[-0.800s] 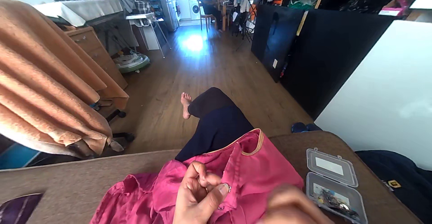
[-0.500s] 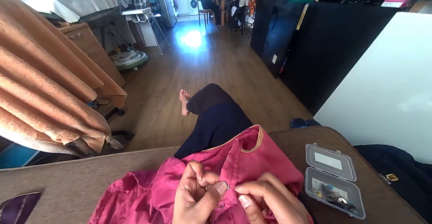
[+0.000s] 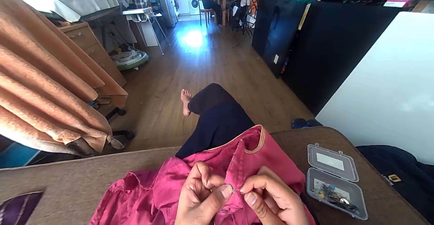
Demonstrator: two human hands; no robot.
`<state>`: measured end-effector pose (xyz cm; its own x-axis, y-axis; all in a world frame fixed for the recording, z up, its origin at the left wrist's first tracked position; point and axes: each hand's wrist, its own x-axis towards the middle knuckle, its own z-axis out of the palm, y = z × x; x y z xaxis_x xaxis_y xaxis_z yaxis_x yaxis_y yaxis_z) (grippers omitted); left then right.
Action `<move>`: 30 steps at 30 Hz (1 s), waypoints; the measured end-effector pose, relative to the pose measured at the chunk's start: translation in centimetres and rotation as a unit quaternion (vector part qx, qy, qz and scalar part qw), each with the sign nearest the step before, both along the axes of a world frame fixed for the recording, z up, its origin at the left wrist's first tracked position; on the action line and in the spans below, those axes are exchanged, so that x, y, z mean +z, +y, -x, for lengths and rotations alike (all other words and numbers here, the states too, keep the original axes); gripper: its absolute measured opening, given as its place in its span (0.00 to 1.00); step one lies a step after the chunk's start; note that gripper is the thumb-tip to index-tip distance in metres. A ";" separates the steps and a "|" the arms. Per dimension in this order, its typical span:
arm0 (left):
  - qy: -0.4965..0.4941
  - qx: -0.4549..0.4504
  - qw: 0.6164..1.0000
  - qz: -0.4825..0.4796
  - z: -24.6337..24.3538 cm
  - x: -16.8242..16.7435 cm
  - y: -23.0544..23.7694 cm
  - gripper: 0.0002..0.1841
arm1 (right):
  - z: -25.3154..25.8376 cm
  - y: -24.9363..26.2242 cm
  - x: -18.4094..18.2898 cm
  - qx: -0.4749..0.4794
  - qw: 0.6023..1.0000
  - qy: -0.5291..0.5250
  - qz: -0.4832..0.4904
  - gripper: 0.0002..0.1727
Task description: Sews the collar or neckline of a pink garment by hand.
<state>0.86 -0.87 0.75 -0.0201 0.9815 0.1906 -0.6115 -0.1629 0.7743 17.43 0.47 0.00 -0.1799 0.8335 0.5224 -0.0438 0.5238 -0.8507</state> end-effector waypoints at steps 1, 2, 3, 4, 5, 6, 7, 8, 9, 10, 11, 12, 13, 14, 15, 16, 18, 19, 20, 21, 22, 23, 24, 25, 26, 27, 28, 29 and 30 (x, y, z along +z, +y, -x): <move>-0.004 -0.006 1.000 0.001 0.0 0.0 0.0 0.17 | 0.0 0.1 -0.1 0.009 1.000 0.008 0.005 0.05; -0.008 -0.009 1.000 0.002 0.0 0.0 0.0 0.17 | -0.1 0.1 -0.1 0.013 1.000 0.008 0.008 0.05; -0.013 -0.008 1.000 0.003 0.0 -0.1 0.0 0.17 | -0.1 0.0 0.0 0.008 1.000 0.001 0.006 0.06; -0.016 -0.004 1.000 0.006 0.0 -0.1 0.1 0.16 | -0.2 -0.1 0.1 -0.003 1.000 -0.011 -0.001 0.06; -0.019 0.002 1.000 0.009 0.0 -0.2 0.1 0.16 | -0.2 -0.2 0.2 -0.016 1.000 -0.022 -0.014 0.06; -0.017 0.009 1.000 0.009 0.0 -0.2 0.1 0.16 | -0.3 -0.3 0.3 -0.029 0.999 -0.031 -0.030 0.06; -0.015 0.015 1.000 0.007 0.0 -0.2 0.2 0.16 | -0.4 -0.4 0.4 -0.039 0.997 -0.041 -0.047 0.06; -0.011 0.019 1.000 0.003 0.0 -0.2 0.2 0.16 | -0.4 -0.4 0.5 -0.048 0.996 -0.049 -0.060 0.07; -0.008 0.019 1.000 0.000 0.0 -0.2 0.1 0.16 | -0.4 -0.5 0.6 -0.052 0.995 -0.056 -0.066 0.07; -0.006 0.016 1.000 -0.004 0.0 -0.2 0.1 0.17 | -0.3 -0.6 0.7 -0.055 0.994 -0.064 -0.068 0.07; -0.004 0.012 1.000 -0.006 0.0 -0.2 0.1 0.17 | -0.3 -0.7 0.8 -0.057 0.994 -0.070 -0.068 0.07; -0.003 0.010 1.000 -0.006 0.0 -0.2 0.1 0.17 | -0.2 -0.7 0.8 -0.058 0.993 -0.075 -0.068 0.07; -0.001 0.010 1.000 -0.006 0.0 -0.2 0.0 0.17 | -0.1 -0.6 0.8 -0.060 0.993 -0.078 -0.068 0.07; 0.001 0.013 1.000 -0.005 0.0 -0.1 0.0 0.17 | -0.1 -0.6 0.9 -0.060 0.993 -0.081 -0.067 0.07; 0.001 0.015 1.000 -0.004 0.0 -0.1 0.0 0.17 | -0.1 -0.6 0.9 -0.059 0.993 -0.083 -0.067 0.07; 0.002 0.017 1.000 -0.003 0.0 -0.1 0.0 0.17 | -0.1 -0.6 0.9 -0.058 0.992 -0.084 -0.067 0.07; 0.003 0.020 1.000 -0.002 0.0 -0.2 0.0 0.17 | -0.1 -0.6 0.9 -0.056 0.993 -0.084 -0.068 0.07; 0.004 0.019 1.000 -0.003 0.0 -0.2 0.0 0.17 | -0.1 -0.6 0.9 -0.055 0.993 -0.083 -0.067 0.07; 0.005 0.017 1.000 -0.005 0.0 -0.2 0.0 0.17 | -0.1 -0.6 0.8 -0.054 0.993 -0.081 -0.066 0.07; 0.006 0.013 1.000 -0.007 0.0 -0.2 0.0 0.17 | -0.1 -0.5 0.7 -0.051 0.994 -0.077 -0.061 0.07; 0.007 0.007 1.000 -0.009 0.0 -0.2 0.1 0.17 | -0.2 -0.4 0.7 -0.048 0.995 -0.072 -0.055 0.07; 0.009 0.000 1.000 -0.010 0.1 -0.2 0.1 0.17 | -0.2 -0.4 0.6 -0.045 0.996 -0.064 -0.047 0.07; 0.012 -0.009 1.000 -0.011 0.1 -0.2 0.1 0.17 | -0.3 -0.3 0.6 -0.038 0.997 -0.054 -0.036 0.07; 0.012 -0.020 1.000 -0.011 0.2 -0.2 0.1 0.16 | -0.4 -0.1 0.6 -0.024 0.999 -0.041 -0.023 0.06; 0.009 -0.035 0.999 -0.011 0.3 -0.2 0.1 0.16 | -0.5 0.0 0.6 -0.003 1.000 -0.021 -0.006 0.06; 0.005 -0.053 0.999 -0.009 0.3 -0.2 0.1 0.16 | -0.5 0.1 0.7 0.023 1.000 0.006 0.016 0.05; 0.001 -0.071 0.997 -0.006 0.3 -0.3 0.1 0.16 | -0.6 0.2 0.8 0.050 0.997 0.033 0.039 0.05; 0.000 -0.085 0.996 -0.005 0.3 -0.3 0.1 0.17 | -0.6 0.3 1.0 0.072 0.995 0.052 0.053 0.07; 0.006 -0.090 0.996 -0.006 0.2 -0.3 0.1 0.17 | -0.6 0.5 1.2 0.079 0.994 0.052 0.049 0.10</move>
